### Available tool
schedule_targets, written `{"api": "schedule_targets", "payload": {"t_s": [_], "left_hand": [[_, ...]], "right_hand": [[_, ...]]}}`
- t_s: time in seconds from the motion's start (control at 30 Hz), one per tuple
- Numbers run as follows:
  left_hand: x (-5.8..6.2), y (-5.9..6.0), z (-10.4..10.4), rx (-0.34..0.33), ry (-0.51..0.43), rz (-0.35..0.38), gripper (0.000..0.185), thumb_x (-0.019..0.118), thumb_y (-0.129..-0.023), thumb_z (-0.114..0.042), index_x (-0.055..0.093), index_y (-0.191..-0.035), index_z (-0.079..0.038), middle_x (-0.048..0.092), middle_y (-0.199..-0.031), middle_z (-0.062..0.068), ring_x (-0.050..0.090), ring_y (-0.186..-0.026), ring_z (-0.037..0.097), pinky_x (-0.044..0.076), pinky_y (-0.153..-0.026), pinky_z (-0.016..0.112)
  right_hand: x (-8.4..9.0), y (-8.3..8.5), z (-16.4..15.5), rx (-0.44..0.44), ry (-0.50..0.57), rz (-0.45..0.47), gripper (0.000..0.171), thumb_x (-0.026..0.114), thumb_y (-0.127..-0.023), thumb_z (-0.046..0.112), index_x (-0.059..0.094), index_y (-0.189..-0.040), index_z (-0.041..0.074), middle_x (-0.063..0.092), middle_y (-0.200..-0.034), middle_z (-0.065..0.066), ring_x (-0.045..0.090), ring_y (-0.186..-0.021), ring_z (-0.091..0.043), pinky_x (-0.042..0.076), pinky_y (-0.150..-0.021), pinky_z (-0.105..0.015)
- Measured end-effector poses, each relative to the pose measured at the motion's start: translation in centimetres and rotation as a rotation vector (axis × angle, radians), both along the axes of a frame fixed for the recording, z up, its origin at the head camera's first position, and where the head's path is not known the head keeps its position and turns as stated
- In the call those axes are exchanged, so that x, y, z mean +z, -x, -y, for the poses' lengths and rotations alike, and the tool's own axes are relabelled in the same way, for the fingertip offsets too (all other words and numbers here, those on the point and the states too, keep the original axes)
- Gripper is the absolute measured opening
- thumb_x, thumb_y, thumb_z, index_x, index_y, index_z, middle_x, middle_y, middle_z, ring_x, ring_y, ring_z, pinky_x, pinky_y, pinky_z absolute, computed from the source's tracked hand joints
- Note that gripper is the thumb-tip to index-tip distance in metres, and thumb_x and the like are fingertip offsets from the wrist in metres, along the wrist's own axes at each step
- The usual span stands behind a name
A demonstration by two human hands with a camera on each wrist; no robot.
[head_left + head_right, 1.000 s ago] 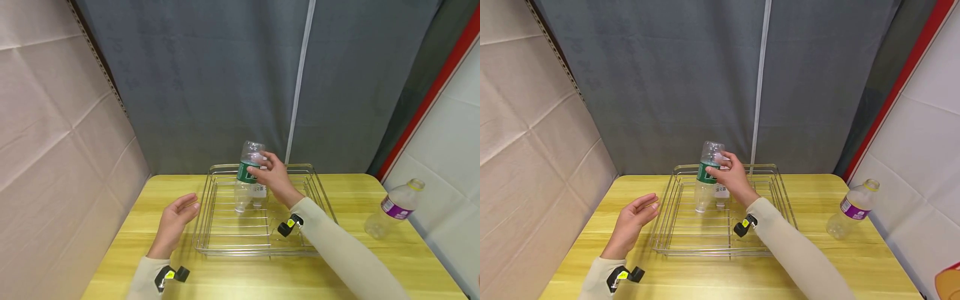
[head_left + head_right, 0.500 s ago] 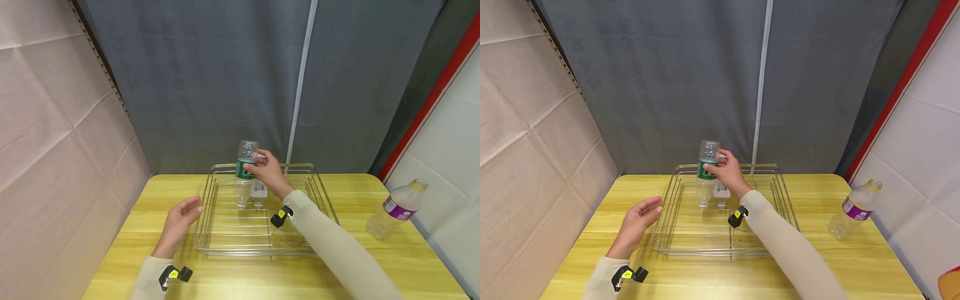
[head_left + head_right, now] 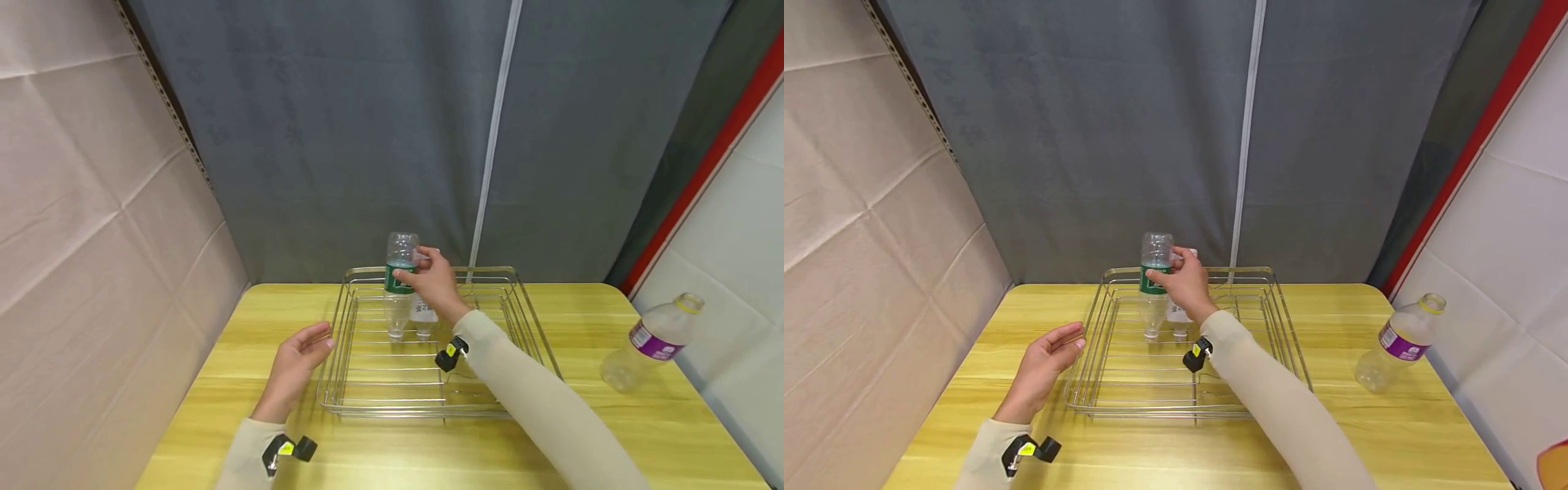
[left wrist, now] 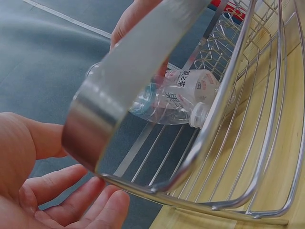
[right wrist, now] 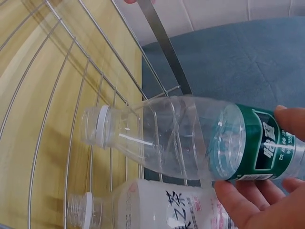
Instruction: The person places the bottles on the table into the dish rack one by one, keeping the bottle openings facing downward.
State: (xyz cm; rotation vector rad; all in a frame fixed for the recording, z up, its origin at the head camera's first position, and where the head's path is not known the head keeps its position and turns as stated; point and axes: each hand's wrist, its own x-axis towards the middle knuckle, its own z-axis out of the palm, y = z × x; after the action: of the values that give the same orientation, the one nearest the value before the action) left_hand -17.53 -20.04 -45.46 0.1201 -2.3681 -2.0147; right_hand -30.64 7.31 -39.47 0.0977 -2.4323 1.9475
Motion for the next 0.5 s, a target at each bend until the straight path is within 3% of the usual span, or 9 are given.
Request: {"api": "schedule_targets", "payload": {"t_s": [0.27,0.5], "left_hand": [[-0.1,0.1,-0.2,0.000,-0.007,-0.001,0.050,0.068,-0.104,-0.011,0.054,-0.151,-0.001,0.056,-0.155,0.021,0.060,-0.138,0.035,0.056,-0.099,0.016],[0.0,0.0,-0.3,-0.001,-0.025,-0.003,0.051,0.069,-0.102,-0.009,0.054,-0.151,0.000,0.056,-0.155,0.022,0.058,-0.139,0.037,0.056,-0.098,0.017]], "right_hand": [[-0.6,-0.2,1.0,-0.067,-0.102,-0.087,0.081,0.091,-0.085,0.029,0.050,-0.152,0.011,0.070,-0.132,-0.014,0.070,-0.118,-0.029,0.062,-0.101,-0.046],[-1.1,-0.3,1.8,-0.123,-0.182,-0.144,0.081,0.092,-0.083,0.031,0.054,-0.151,0.008,0.074,-0.128,-0.017,0.074,-0.114,-0.031,0.062,-0.100,-0.047]]}}
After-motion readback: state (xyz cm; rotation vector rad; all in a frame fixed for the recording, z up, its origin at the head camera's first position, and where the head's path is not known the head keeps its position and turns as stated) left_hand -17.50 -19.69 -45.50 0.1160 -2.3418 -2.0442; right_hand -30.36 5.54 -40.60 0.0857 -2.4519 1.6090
